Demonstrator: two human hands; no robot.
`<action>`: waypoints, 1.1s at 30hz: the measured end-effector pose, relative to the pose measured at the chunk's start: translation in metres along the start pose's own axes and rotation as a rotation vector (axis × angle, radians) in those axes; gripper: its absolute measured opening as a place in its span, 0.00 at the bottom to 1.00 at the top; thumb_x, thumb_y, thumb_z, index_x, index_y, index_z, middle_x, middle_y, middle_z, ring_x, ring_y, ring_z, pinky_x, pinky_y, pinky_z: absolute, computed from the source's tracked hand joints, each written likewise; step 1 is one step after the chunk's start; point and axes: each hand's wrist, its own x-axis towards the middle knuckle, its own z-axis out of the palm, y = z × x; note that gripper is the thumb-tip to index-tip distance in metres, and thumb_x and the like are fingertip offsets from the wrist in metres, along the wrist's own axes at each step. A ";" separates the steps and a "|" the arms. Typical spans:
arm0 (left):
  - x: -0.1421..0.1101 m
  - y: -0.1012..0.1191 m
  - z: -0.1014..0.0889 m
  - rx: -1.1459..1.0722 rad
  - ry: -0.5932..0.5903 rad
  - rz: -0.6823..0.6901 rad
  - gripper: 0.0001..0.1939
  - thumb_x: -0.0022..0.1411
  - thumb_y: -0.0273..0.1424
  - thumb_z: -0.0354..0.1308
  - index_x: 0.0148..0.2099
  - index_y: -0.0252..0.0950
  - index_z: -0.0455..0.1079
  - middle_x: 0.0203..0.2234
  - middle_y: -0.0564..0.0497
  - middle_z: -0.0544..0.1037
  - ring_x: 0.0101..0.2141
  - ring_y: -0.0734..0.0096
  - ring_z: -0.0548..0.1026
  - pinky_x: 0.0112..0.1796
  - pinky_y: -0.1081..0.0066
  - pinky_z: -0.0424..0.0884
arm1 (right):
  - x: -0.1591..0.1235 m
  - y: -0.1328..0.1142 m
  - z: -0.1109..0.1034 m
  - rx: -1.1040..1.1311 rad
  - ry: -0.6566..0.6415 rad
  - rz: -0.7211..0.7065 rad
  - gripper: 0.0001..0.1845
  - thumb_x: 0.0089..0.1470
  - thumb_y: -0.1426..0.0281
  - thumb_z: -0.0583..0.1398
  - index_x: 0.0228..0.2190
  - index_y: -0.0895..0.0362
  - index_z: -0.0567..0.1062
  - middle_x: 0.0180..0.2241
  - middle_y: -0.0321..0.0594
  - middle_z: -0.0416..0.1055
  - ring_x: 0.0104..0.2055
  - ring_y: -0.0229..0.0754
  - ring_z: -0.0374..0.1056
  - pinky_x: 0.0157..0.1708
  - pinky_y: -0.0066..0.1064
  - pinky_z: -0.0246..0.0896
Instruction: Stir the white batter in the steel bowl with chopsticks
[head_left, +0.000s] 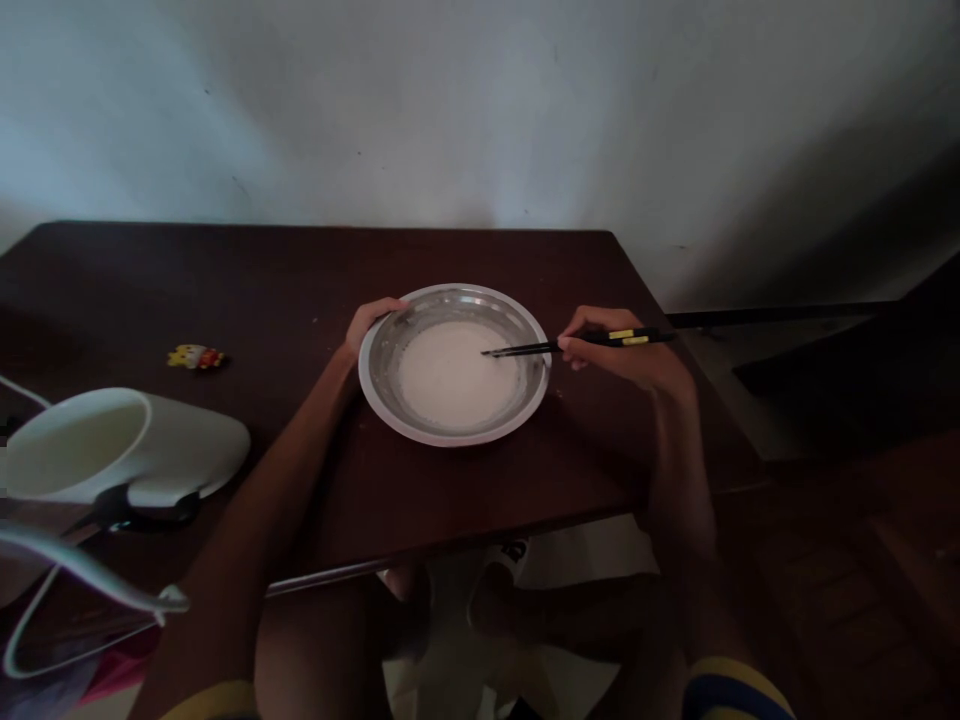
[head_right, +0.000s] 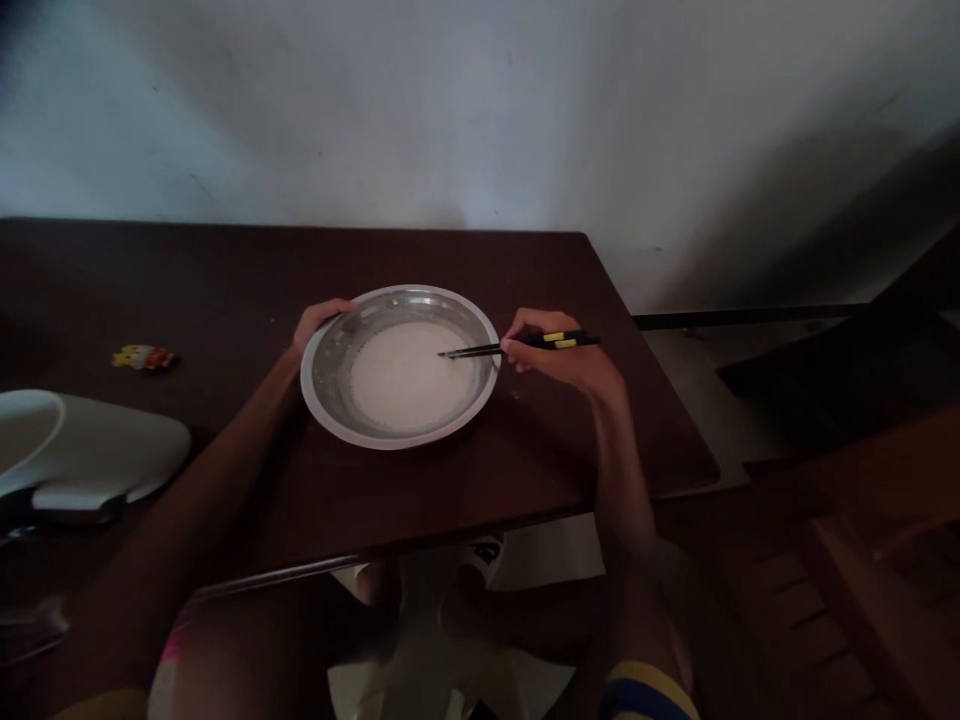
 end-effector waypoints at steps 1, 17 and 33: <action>0.003 -0.001 -0.002 0.016 -0.014 0.011 0.22 0.73 0.31 0.55 0.25 0.35 0.75 0.14 0.50 0.75 0.18 0.70 0.68 0.26 0.70 0.67 | -0.002 -0.001 -0.002 0.011 -0.043 0.014 0.14 0.58 0.58 0.70 0.29 0.54 0.77 0.26 0.36 0.78 0.27 0.38 0.74 0.29 0.30 0.69; 0.002 0.002 -0.001 0.020 -0.024 -0.001 0.22 0.73 0.30 0.55 0.25 0.34 0.76 0.15 0.50 0.77 0.19 0.71 0.69 0.26 0.71 0.68 | 0.002 -0.005 0.012 -0.005 -0.143 -0.050 0.09 0.59 0.62 0.68 0.34 0.55 0.80 0.27 0.35 0.79 0.30 0.39 0.75 0.31 0.30 0.68; -0.001 0.001 0.001 0.007 -0.016 -0.003 0.19 0.72 0.32 0.55 0.28 0.37 0.76 0.15 0.52 0.76 0.20 0.68 0.72 0.30 0.70 0.73 | -0.002 -0.004 0.004 -0.055 -0.006 0.000 0.11 0.60 0.61 0.67 0.31 0.54 0.75 0.27 0.35 0.78 0.28 0.38 0.73 0.29 0.30 0.66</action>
